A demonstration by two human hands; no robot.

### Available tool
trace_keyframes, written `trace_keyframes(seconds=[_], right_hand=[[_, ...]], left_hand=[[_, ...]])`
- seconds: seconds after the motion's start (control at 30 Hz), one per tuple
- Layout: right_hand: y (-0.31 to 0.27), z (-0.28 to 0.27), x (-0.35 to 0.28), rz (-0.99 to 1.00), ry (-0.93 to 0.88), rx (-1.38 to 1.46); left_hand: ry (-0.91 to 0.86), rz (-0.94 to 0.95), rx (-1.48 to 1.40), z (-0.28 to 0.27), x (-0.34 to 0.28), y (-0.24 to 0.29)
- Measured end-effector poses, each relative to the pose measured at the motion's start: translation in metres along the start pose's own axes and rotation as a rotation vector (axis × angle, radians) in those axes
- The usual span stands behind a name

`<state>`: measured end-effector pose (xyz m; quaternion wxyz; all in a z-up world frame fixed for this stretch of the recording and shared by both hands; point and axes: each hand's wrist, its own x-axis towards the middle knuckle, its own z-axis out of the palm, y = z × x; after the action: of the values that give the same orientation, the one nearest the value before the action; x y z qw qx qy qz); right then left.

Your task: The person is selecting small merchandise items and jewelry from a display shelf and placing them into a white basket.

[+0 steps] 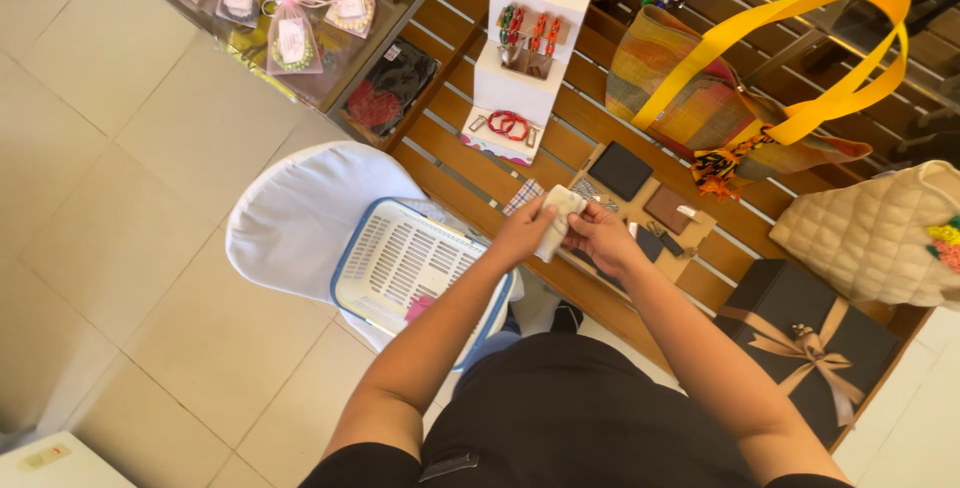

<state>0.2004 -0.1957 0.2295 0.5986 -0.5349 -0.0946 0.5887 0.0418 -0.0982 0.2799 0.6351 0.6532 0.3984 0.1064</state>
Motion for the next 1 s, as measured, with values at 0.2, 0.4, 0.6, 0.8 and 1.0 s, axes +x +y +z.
trace_keyframes(seconds=[0.2, 0.4, 0.6, 0.8, 1.0], right_hand=[[0.013, 0.019, 0.033, 0.031, 0.091, -0.077], [0.014, 0.023, 0.053, 0.025, 0.185, -0.125], [0.001, 0.023, 0.086, 0.053, 0.129, -0.071], [-0.050, 0.017, 0.138, 0.020, 0.125, -0.034], [-0.093, -0.001, 0.215, 0.075, 0.154, 0.048]], left_hand=[[-0.061, -0.001, -0.106, -0.026, 0.011, -0.017], [-0.046, -0.017, -0.115, -0.040, 0.035, -0.031], [0.066, -0.052, -0.206, -0.050, 0.064, -0.048], [0.235, -0.057, -0.278, -0.066, 0.105, -0.023], [0.345, -0.079, -0.175, -0.067, 0.169, -0.012]])
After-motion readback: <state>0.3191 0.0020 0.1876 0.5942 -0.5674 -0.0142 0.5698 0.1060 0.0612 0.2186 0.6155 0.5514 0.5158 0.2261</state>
